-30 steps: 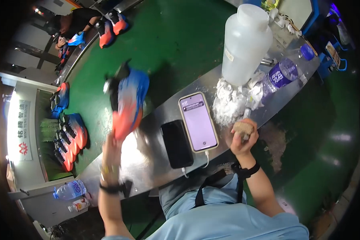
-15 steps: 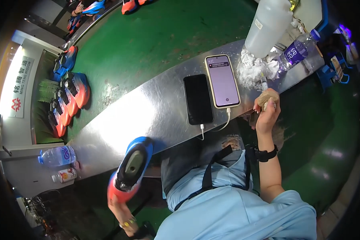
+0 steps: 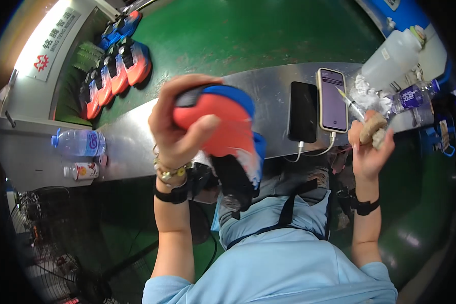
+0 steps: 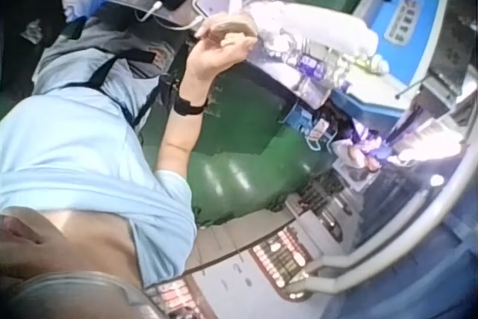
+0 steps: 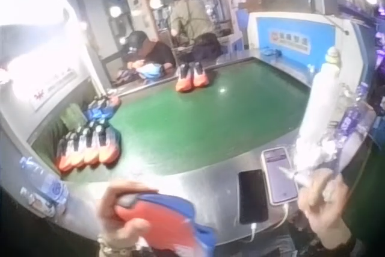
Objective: Using a syringe to apply adhesive along the edge of a shoe sole during manufacturing.
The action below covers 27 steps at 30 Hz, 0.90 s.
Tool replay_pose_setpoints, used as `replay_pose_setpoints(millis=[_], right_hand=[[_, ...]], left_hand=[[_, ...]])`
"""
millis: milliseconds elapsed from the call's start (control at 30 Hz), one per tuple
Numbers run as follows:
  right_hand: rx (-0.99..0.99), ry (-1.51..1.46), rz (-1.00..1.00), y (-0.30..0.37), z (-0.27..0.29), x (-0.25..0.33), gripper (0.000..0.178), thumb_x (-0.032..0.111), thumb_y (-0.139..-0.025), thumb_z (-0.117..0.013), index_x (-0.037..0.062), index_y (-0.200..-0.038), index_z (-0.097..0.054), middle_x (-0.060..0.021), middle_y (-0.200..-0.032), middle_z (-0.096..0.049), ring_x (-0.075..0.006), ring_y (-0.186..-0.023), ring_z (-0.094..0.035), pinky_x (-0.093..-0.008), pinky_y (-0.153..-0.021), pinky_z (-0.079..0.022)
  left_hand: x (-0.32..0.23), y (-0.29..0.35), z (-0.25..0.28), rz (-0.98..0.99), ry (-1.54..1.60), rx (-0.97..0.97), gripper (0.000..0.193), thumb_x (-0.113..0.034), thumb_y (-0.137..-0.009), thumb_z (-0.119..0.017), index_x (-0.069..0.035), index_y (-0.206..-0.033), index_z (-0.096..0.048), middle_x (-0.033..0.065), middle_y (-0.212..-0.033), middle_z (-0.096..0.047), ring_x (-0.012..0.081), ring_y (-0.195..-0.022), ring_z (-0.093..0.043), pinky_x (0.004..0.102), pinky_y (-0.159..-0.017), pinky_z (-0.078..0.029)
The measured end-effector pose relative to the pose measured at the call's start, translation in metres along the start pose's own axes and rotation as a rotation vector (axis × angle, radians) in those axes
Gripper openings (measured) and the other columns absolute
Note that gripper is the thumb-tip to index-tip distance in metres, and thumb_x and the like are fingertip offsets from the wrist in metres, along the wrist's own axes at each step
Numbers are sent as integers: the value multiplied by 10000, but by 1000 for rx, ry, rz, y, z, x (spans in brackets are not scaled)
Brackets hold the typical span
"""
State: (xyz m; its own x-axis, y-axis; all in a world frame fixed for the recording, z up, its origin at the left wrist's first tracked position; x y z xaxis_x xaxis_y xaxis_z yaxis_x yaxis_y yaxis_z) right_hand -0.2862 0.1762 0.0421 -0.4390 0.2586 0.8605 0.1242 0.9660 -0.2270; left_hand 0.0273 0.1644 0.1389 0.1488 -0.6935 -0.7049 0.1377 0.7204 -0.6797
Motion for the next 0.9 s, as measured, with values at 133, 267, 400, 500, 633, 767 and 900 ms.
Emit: replay_pose_setpoints(millis=[133, 267, 400, 500, 633, 767, 900], right_hand=[[507, -214, 71, 9, -100, 37, 654, 694, -736, -463, 55, -862, -405, -45, -484, -503, -104, -384, -370, -219, -401, -299], [843, -495, 60, 12, -149, 48, 656, 648, -696, -567, 36, -901, -451, -66, -553, -542, -98, -440, -426, -194, -406, -310], [730, -383, -90, 7, -156, 31, 470, 565, -782, -542, 111, -891, -493, -61, -516, -567, -103, -356, -428, -199, -365, -320], [736, -388, -93, 8, -156, 29, 471, 573, -786, -528, 115, -890, -489, -55, -508, -564, -100, -363, -431, -196, -374, -320], [695, -381, -110, 3, -158, 23, 469, 577, -788, -522, 120, -888, -485, -48, -495, -557, -93, -366, -415, -197, -378, -297], [671, -362, -159, 3, -157, 17, 463, 578, -782, -531, 122, -859, -500, -51, -490, -556, -89, -361, -395, -197, -394, -290], [631, -283, -182, -1, -151, 13, 468, 591, -771, -536, 125, -810, -519, -46, -479, -551, -93, -352, -382, -196, -424, -302]], left_hand=[[-14, -9, -18, -156, 5, 150, 444, -133, -644, -732, 51, -998, -537, 165, -912, -619, 233, -846, -602, 308, -774, -468], [-16, -11, -23, -175, -112, 192, 552, -356, -718, -674, 88, -989, -490, 203, -894, -605, 266, -849, -593, 357, -743, -477], [-14, -17, -25, -212, -64, 206, 496, -251, -657, -724, 73, -975, -525, 182, -883, -615, 238, -804, -610, 318, -720, -488], [-15, -16, -24, -223, -50, 212, 516, -264, -647, -729, 77, -974, -521, 190, -875, -613, 241, -795, -609, 315, -717, -488], [-14, -16, -28, -255, -96, 269, 623, -400, -691, -687, 103, -991, -476, 233, -875, -598, 277, -828, -589, 355, -739, -477], [-8, -17, -24, -259, -82, 272, 637, -417, -698, -681, 106, -995, -471, 236, -877, -594, 283, -822, -591, 363, -726, -483], [-3, -15, -17, -241, -70, 226, 649, -446, -719, -650, 105, -1008, -464, 237, -895, -583, 294, -812, -594, 368, -714, -495]])
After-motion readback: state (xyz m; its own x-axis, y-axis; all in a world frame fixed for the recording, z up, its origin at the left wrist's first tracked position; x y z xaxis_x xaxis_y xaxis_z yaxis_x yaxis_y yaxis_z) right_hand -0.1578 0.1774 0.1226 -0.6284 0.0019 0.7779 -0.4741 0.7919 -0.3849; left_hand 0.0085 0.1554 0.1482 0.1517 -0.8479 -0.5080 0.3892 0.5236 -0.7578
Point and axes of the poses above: each hand's wrist, its own y-axis away from the middle knuckle, its own z-axis out of the back of the hand, x = y × z, the point moved 8 cm from there along -y, towards the middle knuckle
